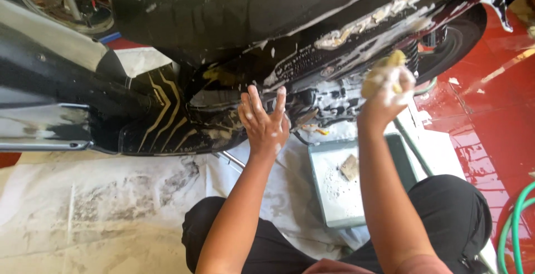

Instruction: The person scrubs a black motorcycle with a soapy sponge, focusing on the rear wheel, engine, and seat areas. They repeatedly dip the sponge into a tray of soapy water to continue cleaning the vehicle's body and components.

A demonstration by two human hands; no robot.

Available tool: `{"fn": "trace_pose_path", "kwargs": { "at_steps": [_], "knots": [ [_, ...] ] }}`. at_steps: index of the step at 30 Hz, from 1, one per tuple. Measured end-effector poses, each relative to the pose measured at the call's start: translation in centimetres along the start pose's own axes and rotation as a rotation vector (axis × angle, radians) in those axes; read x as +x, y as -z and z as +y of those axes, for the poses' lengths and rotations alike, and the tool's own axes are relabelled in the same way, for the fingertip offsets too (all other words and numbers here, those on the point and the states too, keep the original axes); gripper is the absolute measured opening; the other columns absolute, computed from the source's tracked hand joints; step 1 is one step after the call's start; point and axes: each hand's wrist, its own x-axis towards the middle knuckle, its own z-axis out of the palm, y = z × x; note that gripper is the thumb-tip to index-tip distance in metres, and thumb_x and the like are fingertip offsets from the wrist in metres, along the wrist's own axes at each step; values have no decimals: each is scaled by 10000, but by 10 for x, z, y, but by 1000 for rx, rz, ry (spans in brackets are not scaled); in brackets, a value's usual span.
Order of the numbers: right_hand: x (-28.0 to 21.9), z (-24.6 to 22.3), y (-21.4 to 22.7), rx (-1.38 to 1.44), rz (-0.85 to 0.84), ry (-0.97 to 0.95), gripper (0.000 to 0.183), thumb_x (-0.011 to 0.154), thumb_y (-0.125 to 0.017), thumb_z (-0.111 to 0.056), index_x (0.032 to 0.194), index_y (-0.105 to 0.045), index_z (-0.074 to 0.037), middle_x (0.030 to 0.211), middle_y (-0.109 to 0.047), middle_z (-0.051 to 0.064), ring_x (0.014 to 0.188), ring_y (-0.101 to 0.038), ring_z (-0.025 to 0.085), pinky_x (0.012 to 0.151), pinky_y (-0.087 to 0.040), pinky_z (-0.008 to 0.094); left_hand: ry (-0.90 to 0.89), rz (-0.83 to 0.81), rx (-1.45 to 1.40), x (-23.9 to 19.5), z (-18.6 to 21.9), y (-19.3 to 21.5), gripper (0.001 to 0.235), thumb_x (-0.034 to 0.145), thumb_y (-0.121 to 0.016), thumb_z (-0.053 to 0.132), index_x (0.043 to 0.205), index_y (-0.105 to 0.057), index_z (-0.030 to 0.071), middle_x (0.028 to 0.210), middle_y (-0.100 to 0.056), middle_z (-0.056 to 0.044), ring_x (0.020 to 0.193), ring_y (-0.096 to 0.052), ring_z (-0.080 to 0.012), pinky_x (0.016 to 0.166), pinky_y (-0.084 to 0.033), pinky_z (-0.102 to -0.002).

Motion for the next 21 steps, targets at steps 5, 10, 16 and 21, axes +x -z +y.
{"fn": "trace_pose_path", "kwargs": {
  "at_steps": [5, 10, 16, 21],
  "knots": [
    [-102, -2, -29, -55, -323, -128, 332, 956, -683, -84, 1241, -525, -16, 1063, -601, 175, 939, -626, 299, 876, -543, 422, 27, 2, -3, -1, 8, -11, 628, 1001, -522, 206, 1599, -366, 321, 1587, -327, -328, 1404, -367, -541, 1058, -392, -587],
    [-42, -32, -22, -96, -304, 99, 315, 930, -764, -140, 1196, -614, -61, 1038, -636, 139, 920, -662, 294, 851, -545, 436, 22, 23, -111, -20, 9, -36, 582, 936, -593, 255, 1503, -465, 291, 1493, -366, -231, 1280, -416, -429, 1008, -430, -565],
    [-76, -17, -27, -303, -466, 350, 300, 971, -686, -199, 1221, -528, -146, 950, -643, 54, 722, -658, 194, 539, -535, 286, 37, 49, -211, -6, 0, -21, 449, 854, -611, 271, 1300, -631, 231, 1159, -505, -92, 1046, -469, -306, 963, -384, -498],
    [-48, -16, -28, -156, -508, 243, 214, 834, -806, -53, 983, -656, -81, 946, -601, 101, 868, -641, 294, 727, -534, 427, 151, -169, -427, -1, -1, -1, 370, 825, -667, 179, 1191, -612, 185, 941, -603, -29, 839, -621, -237, 835, -464, -427]
  ]
}}
